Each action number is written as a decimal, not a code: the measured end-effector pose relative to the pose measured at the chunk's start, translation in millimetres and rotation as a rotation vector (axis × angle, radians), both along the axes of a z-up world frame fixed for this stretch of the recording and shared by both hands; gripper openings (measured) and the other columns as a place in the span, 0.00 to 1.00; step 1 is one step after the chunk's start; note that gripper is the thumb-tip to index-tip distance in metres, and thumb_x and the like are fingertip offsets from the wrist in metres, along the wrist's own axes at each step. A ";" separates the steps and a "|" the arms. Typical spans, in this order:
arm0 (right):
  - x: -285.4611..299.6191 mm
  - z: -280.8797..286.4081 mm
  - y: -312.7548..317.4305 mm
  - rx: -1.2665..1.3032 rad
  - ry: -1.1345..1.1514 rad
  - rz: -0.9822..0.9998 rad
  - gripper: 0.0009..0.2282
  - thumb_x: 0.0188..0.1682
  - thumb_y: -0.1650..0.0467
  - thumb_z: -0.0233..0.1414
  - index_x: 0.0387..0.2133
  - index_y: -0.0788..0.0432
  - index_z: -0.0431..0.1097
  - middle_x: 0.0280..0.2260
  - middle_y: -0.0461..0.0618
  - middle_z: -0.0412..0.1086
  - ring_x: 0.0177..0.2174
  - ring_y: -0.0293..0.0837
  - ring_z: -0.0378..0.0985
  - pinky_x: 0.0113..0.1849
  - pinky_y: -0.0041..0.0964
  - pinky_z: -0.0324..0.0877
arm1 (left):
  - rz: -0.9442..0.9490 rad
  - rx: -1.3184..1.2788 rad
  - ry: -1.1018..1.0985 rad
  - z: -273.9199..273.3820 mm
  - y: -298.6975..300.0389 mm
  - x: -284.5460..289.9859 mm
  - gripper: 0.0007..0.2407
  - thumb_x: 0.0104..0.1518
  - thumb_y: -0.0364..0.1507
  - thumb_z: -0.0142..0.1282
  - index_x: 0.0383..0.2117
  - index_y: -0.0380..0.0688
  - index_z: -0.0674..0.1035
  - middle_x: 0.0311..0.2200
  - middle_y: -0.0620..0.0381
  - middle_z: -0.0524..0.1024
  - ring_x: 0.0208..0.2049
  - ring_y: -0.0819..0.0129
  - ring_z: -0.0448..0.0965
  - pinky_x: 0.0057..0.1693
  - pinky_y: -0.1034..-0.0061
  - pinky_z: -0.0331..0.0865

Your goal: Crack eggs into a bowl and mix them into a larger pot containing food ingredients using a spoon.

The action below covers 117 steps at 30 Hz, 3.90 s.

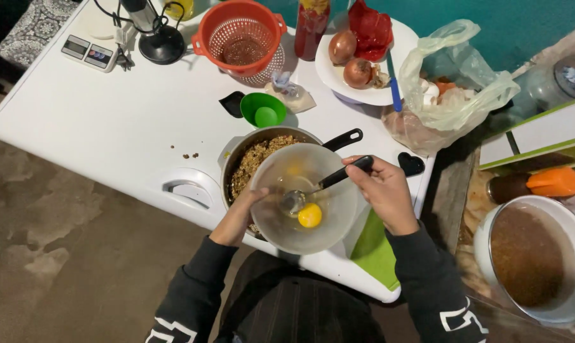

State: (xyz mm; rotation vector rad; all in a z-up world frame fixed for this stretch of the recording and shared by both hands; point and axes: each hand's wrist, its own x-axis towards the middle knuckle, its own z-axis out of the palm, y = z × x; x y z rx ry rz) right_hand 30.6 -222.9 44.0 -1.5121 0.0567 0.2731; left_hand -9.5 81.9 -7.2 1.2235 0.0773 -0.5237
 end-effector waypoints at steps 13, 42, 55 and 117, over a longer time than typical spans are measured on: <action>-25.3 9.0 3.0 -0.011 -0.329 0.027 0.10 0.55 0.72 0.55 0.47 0.65 0.74 0.34 0.51 0.78 0.34 0.37 0.81 0.33 0.29 0.74 | 0.271 0.225 -0.481 25.6 31.4 13.3 0.27 0.56 0.26 0.43 0.68 0.45 0.65 0.69 0.49 0.63 0.68 0.57 0.66 0.67 0.65 0.65; -72.9 18.3 12.2 -0.313 -0.479 0.021 0.09 0.52 0.74 0.57 0.45 0.63 0.76 0.34 0.49 0.77 0.33 0.35 0.82 0.33 0.27 0.76 | 0.170 0.969 -0.958 93.0 10.3 -21.5 0.33 0.40 0.34 0.54 0.63 0.63 0.74 0.54 0.43 0.74 0.52 0.48 0.79 0.54 0.60 0.76; -68.8 34.5 40.0 -0.352 -0.778 0.155 0.09 0.49 0.76 0.61 0.43 0.60 0.76 0.38 0.51 0.79 0.36 0.40 0.83 0.40 0.31 0.77 | 0.229 1.180 -1.067 121.7 39.6 -39.2 0.33 0.38 0.35 0.56 0.61 0.66 0.76 0.55 0.45 0.75 0.52 0.50 0.79 0.52 0.59 0.76; -49.9 40.5 4.7 -0.145 -0.851 0.034 0.07 0.56 0.74 0.55 0.46 0.58 0.70 0.51 0.55 0.72 0.51 0.48 0.77 0.52 0.41 0.73 | 0.357 0.629 -0.895 77.3 24.2 3.4 0.28 0.55 0.36 0.51 0.67 0.50 0.70 0.62 0.44 0.71 0.62 0.53 0.75 0.64 0.57 0.74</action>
